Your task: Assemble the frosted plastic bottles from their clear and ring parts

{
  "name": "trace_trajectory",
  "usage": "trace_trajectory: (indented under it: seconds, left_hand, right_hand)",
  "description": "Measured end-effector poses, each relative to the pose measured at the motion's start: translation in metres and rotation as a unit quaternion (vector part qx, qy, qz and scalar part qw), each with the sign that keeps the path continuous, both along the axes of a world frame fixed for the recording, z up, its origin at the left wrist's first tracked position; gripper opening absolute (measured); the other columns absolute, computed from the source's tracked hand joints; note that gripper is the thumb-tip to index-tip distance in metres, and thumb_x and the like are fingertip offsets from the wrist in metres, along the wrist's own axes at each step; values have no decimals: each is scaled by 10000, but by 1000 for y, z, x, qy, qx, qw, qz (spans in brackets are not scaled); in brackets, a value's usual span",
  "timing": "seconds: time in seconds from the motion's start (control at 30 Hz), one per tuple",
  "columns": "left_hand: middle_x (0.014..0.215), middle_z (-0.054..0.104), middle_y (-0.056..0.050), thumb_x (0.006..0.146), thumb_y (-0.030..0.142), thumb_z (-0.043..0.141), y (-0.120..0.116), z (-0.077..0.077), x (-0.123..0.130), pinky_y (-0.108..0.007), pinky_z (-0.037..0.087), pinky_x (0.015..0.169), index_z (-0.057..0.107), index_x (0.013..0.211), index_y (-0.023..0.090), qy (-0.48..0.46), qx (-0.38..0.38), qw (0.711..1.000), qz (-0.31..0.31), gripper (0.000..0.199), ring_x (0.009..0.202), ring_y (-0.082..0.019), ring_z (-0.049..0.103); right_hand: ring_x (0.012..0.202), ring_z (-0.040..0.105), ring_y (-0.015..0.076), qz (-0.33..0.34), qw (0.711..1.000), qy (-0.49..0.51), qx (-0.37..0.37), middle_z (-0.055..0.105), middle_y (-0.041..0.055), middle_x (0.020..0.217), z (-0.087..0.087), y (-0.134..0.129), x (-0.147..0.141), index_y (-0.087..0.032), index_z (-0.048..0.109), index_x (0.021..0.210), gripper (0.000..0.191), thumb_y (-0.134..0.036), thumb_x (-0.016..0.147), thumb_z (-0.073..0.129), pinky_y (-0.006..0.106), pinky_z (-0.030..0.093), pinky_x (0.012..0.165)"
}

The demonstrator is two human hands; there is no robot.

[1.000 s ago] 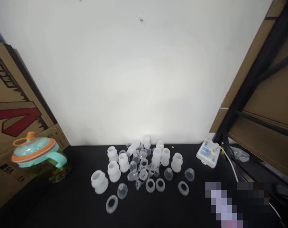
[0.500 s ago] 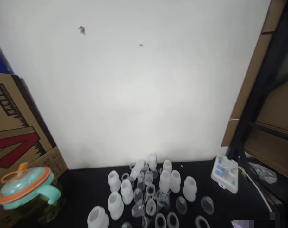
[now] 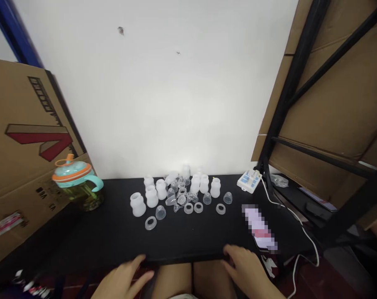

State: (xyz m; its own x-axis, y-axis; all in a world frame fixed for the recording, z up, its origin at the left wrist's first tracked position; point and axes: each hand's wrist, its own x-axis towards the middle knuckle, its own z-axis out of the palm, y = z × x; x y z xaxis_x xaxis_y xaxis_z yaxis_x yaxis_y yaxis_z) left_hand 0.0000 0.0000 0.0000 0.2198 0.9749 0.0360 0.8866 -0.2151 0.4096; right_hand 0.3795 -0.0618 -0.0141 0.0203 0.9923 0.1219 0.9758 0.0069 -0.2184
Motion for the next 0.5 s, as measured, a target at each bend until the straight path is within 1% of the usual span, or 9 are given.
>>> trace_trajectory:
  seconds: [0.03, 0.07, 0.1, 0.17, 0.2, 0.27, 0.37, 0.43, 0.5]
  left_hand:
    - [1006, 788, -38, 878, 494, 608, 13, 11, 11, -298, 533, 807, 729, 1124, 286, -17, 5, 999, -38, 345, 965, -265, 739]
    - [1048, 780, -45, 905, 492, 576, 28, 21, 24, -303, 524, 843, 719, 1123, 280, -29, 20, 997, -67, 336, 995, -261, 730]
    - [1072, 772, -45, 928, 481, 551, 42, 31, 39, -298, 516, 856, 714, 1101, 277, -38, 39, 994, -98, 313, 1007, -252, 722]
    - [1085, 759, -47, 961, 433, 516, 69, 44, 72, -296, 508, 859, 694, 1098, 263, -50, 88, 985, -140, 282, 993, -237, 710]
    - [1110, 750, -52, 969, 404, 508, 81, 46, 88, -299, 506, 865, 684, 1108, 251, -56, 113, 981, -149, 272, 1001, -234, 703]
    - [1156, 733, -61, 973, 360, 514, 103, 44, 118, -302, 506, 866, 661, 1153, 235, -62, 144, 974, -163, 263, 1023, -232, 691]
    - [1226, 702, -66, 970, 305, 531, 129, 35, 151, -294, 502, 839, 626, 1216, 232, -47, 162, 969, -183, 274, 1052, -230, 680]
    - [1218, 697, -73, 975, 284, 525, 142, 30, 164, -292, 494, 834, 626, 1195, 220, -39, 170, 968, -180, 251, 1091, -235, 665]
    - [1208, 692, -78, 984, 274, 504, 150, 25, 172, -294, 488, 827, 620, 1191, 211, -37, 172, 969, -172, 245, 1080, -231, 665]
  right_hand:
    - [801, 708, 231, 29, 999, 21, 23, 706, 51, 925, 13, 15, -10, -271, 701, 1006, 246, -141, 836, 579, 308, 516, 698]
    - [800, 696, 204, 50, 997, 41, 50, 695, 49, 1015, 24, 31, -19, -264, 685, 1039, 289, -107, 842, 544, 285, 502, 700]
    - [798, 683, 183, 64, 993, 60, 77, 681, 47, 1053, 32, 48, -26, -254, 676, 1034, 307, -78, 842, 515, 265, 487, 702]
    - [836, 666, 172, 87, 983, 94, 133, 671, 46, 1033, 40, 82, -36, -232, 675, 1003, 319, -41, 861, 462, 247, 470, 739]
    - [852, 660, 176, 93, 978, 106, 155, 673, 45, 989, 41, 99, -39, -223, 679, 975, 304, -46, 885, 449, 246, 463, 751]
    - [909, 652, 187, 104, 969, 123, 186, 682, 47, 949, 36, 129, -43, -207, 687, 935, 293, -37, 897, 452, 251, 452, 800]
    - [921, 648, 188, 84, 969, 125, 197, 697, 46, 966, 23, 163, -46, -196, 696, 930, 267, -48, 916, 475, 249, 445, 796]
    - [935, 649, 191, 70, 970, 117, 200, 705, 49, 970, 14, 175, -48, -185, 704, 948, 259, -56, 922, 480, 248, 449, 808]
    - [959, 651, 195, 59, 970, 113, 206, 718, 52, 990, 8, 180, -49, -186, 712, 983, 259, -72, 930, 486, 244, 456, 814]
